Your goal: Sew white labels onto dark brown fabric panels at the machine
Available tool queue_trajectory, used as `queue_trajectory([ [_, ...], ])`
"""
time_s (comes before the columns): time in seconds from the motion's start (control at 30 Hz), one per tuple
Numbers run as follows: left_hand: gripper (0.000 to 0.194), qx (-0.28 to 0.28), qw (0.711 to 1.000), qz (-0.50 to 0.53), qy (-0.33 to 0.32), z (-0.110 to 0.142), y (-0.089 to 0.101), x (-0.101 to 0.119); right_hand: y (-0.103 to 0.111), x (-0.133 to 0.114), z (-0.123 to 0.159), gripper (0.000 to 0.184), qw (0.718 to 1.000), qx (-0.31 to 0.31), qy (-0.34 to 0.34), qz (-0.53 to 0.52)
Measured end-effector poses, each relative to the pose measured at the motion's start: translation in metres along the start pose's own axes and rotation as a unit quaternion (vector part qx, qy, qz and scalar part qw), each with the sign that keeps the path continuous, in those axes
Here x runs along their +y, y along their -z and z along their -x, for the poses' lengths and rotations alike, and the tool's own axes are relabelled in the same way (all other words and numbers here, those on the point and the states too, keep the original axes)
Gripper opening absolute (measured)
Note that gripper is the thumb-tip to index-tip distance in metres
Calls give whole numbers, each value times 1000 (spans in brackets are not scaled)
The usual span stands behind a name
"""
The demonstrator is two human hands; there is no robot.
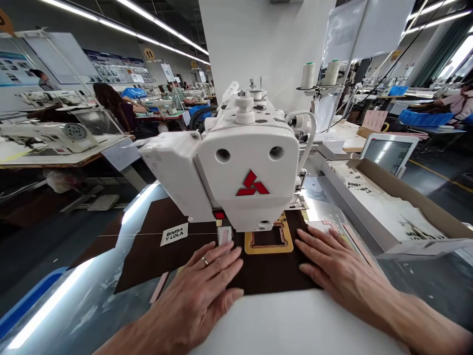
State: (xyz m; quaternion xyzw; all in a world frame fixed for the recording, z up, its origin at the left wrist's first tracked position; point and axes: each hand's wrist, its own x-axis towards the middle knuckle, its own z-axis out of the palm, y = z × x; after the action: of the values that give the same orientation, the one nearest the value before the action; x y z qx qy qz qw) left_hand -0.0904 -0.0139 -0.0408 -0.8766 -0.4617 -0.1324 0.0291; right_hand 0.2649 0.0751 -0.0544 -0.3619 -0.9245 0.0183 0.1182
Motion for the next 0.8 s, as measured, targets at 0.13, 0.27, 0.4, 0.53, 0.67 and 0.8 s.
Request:
queue_trajectory([
  [0.13,68,-50,998,-32,-8,-1,3,-6,1,0,-16,47,1000,9,-13,-18],
  [0.27,75,-42,996,-61,-58,1,9,-9,9,-3,3,43,1000,15,16,-13],
  [0.4,79,-37,992,-66,-103,10,13,1,12,-9,30,41,997,-13,73,-2],
  [0.53,79,-41,992,-57,-107,18,15,10,13,-9,35,40,995,-20,101,-3],
  [0.67,63,-1,991,-53,-122,21,17,12,16,-4,35,42,991,22,128,-3],
  [0.8,64,5,991,-81,-102,22,15,12,15,-2,39,48,987,53,148,31],
])
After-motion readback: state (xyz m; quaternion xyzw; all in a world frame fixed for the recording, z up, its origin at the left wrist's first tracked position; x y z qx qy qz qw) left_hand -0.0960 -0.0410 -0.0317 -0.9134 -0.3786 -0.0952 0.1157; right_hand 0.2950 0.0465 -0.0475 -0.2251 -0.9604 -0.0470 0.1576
